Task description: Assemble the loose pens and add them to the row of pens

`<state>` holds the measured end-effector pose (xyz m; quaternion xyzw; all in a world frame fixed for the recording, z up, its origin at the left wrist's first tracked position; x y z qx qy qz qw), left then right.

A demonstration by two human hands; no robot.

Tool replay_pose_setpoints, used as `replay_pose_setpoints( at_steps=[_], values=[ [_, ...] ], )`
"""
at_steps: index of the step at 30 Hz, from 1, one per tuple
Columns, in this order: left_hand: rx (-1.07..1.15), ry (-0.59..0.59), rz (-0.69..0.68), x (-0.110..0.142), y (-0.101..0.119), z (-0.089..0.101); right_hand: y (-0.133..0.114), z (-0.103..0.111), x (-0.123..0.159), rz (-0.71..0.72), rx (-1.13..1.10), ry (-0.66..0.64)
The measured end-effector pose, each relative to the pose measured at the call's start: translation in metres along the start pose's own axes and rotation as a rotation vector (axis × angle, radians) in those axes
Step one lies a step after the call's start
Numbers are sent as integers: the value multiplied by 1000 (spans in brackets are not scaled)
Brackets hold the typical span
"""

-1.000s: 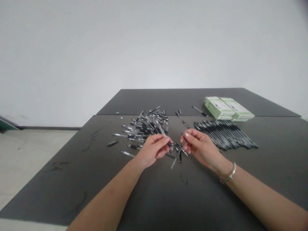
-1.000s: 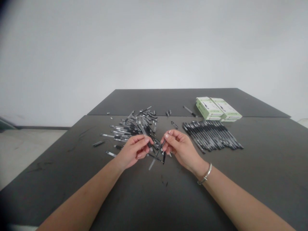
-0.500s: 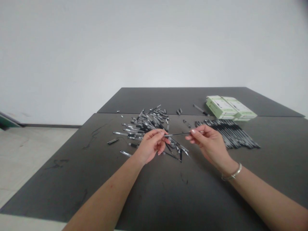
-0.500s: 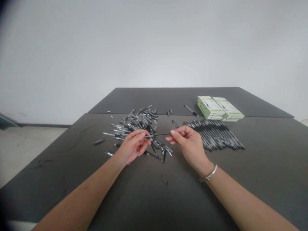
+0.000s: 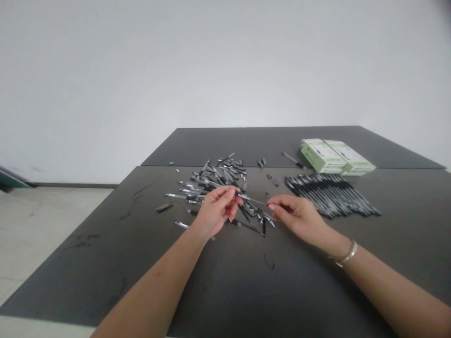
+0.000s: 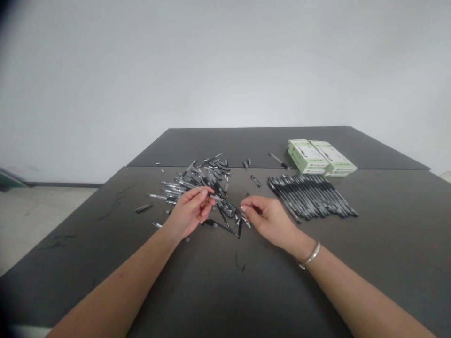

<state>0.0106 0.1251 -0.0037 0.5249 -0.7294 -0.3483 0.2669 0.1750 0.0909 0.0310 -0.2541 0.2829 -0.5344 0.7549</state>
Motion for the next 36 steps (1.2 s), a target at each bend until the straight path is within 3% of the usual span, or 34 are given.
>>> replay_pose_setpoints(
  at_steps=[23,36],
  values=[
    [144,-12,-82,0,15,-1,3,-2,2,-42,-189,-32],
    [109,-25,-88,1,16,-2,-1,-7,3,-28,-136,-87]
  ],
)
Point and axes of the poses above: each hand's wrist, its own x-axis away from the middle knuckle, its own z-axis out of the back of the hand, y = z × x, the point moved 10 cm from there along -x, towards the middle knuckle, and after that the axes turned 11 degrees about x, right-handed, at the moved point
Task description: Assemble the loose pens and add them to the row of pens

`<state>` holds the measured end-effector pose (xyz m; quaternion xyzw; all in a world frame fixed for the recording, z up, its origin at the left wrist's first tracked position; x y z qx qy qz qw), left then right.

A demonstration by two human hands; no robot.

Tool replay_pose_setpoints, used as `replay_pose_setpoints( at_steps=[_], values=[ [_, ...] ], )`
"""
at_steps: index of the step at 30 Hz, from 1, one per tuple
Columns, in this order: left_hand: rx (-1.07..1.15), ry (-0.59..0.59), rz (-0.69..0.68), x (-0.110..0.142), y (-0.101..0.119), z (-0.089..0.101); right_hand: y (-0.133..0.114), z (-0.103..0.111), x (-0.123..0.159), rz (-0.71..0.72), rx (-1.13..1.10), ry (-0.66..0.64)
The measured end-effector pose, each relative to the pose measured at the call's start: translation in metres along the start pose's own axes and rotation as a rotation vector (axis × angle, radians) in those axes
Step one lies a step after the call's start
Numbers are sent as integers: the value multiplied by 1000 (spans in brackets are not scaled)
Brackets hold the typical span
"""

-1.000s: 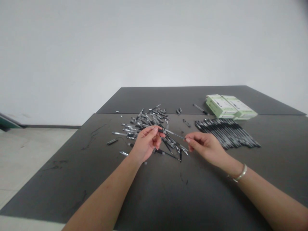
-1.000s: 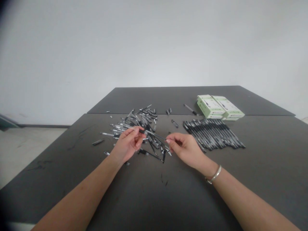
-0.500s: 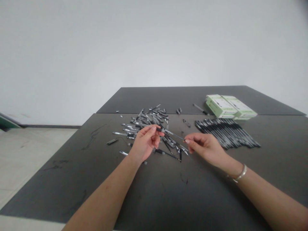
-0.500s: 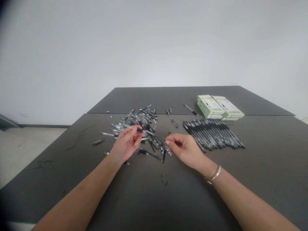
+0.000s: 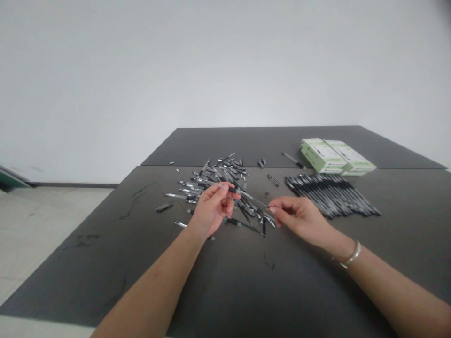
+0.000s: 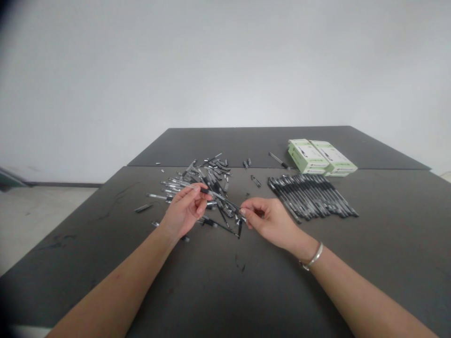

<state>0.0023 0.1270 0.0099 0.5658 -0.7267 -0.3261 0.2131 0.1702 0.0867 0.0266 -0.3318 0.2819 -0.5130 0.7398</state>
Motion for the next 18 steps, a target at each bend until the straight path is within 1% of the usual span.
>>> replay_pose_setpoints(
  at_steps=[3,11,14,18],
  values=[
    [-11,-5,-4,0,0,0,-2,-3,1,9,23,-22],
    [-64,-41,-1,0,0,-3,-4,0,1,-3,59,-3],
    [-114,-68,38,2,-8,-7,-7,0,2,5,86,11],
    [-168,-128,151,8,-27,-15,-7,-5,1,18,41,34]
  ],
)
Point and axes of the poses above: each hand's wrist, its own x-axis away from the middle knuckle, its own z-axis out of the back of the hand, y = z × x, the point moved 10 cm from there along -x, towards the middle knuckle, and after that the axes turned 11 degrees about x, right-handed, at the moved point
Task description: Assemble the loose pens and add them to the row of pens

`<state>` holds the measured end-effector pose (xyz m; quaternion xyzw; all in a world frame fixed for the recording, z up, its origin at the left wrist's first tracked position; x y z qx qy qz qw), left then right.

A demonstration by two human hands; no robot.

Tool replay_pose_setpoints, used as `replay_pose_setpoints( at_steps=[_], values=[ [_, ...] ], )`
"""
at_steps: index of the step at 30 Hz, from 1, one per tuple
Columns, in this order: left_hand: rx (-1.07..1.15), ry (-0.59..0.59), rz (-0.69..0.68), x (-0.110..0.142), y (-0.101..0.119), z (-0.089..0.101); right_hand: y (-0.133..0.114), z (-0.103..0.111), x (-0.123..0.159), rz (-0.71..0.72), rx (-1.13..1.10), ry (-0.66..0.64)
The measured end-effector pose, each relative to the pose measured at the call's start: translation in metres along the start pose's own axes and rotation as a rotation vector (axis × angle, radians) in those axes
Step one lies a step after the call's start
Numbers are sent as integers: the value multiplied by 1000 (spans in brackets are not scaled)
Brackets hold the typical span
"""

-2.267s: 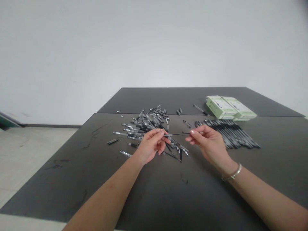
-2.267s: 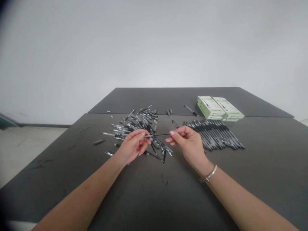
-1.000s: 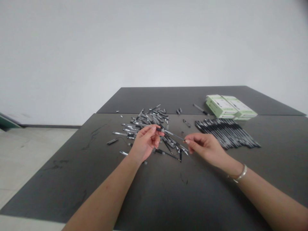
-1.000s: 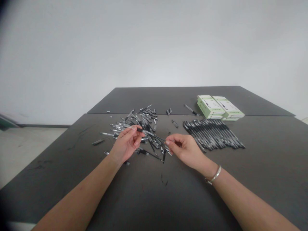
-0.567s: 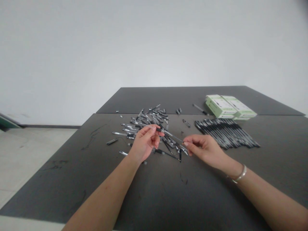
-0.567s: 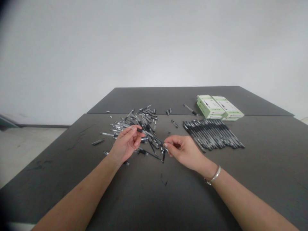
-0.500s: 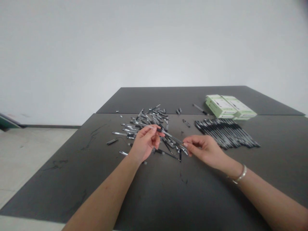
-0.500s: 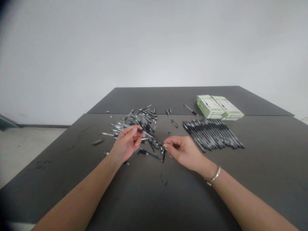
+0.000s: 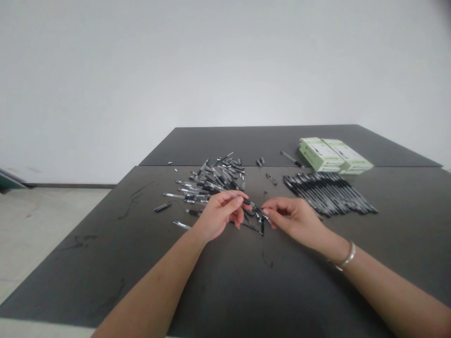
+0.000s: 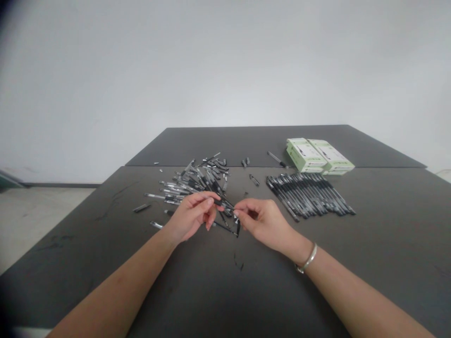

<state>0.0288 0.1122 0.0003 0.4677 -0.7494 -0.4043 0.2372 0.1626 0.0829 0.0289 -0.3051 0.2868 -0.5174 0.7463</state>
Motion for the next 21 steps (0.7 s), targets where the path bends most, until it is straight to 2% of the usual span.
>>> replay_pose_setpoints(
  at_steps=[8,11,14,17,19,21],
  values=[
    [33,-12,121,3,-13,-5,-5,-16,-2,3,-307,-52],
    [93,36,79,0,-8,2,-3,-12,-2,-21,-417,-63],
    [168,95,23,-2,-1,12,11,-2,-5,-70,-491,-4],
    [234,124,8,-4,2,16,29,5,-8,-118,-356,73],
    [279,143,8,-5,2,19,34,8,-11,-114,-128,112],
    [328,176,0,-5,3,24,29,7,-12,-50,104,116]
  ],
)
Point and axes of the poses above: each hand's wrist, its own x-axis away from the middle knuckle, its own z-axis out of the back of the hand, y = z × x, the point moved 10 cm from there along -x, towards the middle knuckle, and after that the axes turned 11 degrees about x, right-handed, at the moved point
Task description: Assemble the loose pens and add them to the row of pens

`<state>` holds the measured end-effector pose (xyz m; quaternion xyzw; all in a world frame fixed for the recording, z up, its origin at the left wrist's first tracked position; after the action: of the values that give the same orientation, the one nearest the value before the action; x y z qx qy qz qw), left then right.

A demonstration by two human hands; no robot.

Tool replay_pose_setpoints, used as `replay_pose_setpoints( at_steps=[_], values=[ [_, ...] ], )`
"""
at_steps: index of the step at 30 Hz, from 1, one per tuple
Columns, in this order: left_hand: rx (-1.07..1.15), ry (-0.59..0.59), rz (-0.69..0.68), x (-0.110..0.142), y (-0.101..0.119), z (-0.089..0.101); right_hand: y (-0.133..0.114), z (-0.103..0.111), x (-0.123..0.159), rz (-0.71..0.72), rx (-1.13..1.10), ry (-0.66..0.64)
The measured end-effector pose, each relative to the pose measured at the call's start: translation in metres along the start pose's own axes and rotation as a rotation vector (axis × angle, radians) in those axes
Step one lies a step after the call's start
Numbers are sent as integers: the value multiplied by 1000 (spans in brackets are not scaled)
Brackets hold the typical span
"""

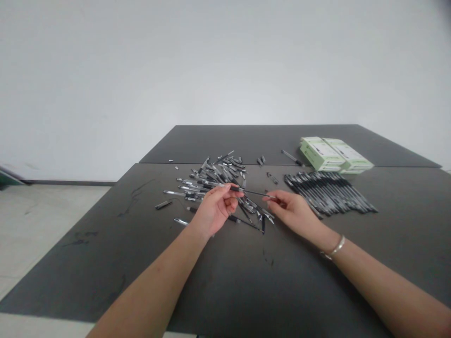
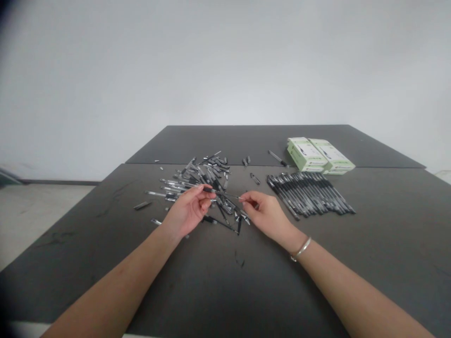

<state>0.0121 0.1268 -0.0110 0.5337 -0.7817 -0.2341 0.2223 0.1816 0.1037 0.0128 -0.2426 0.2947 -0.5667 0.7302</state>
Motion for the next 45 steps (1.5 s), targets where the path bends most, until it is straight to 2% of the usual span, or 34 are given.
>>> replay_pose_setpoints(
  at_steps=[3,6,12,22,29,32,36,40,45],
  values=[
    [65,45,-17,-2,3,6,-17,-8,2,155,192,-36],
    [88,55,-9,-2,2,8,-27,-17,6,232,287,-83],
    [38,40,-15,-2,0,5,-31,-26,8,255,404,-122],
    [17,14,5,-1,-1,3,-26,-31,3,245,470,-162],
    [-46,-33,14,0,-3,-4,-25,-30,3,266,554,-104],
    [-76,-64,20,3,-4,-10,-26,-20,3,237,454,-29],
    [-113,-98,26,6,-6,-15,-22,-3,5,118,133,64],
    [-145,-109,18,7,-8,-17,-22,5,10,85,-166,123],
    [-173,-105,13,8,-8,-17,-26,4,16,106,-249,142]
  ],
)
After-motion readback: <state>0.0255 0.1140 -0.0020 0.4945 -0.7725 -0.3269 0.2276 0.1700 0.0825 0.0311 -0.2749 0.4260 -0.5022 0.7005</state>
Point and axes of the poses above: each hand's wrist, its own x-axis away from the middle knuckle, its own z-axis out of the back of the hand, y = z × x, the point moved 10 cm from there along -x, towards the middle knuckle, and after that the axes turned 11 degrees about x, right-handed, at the moved point
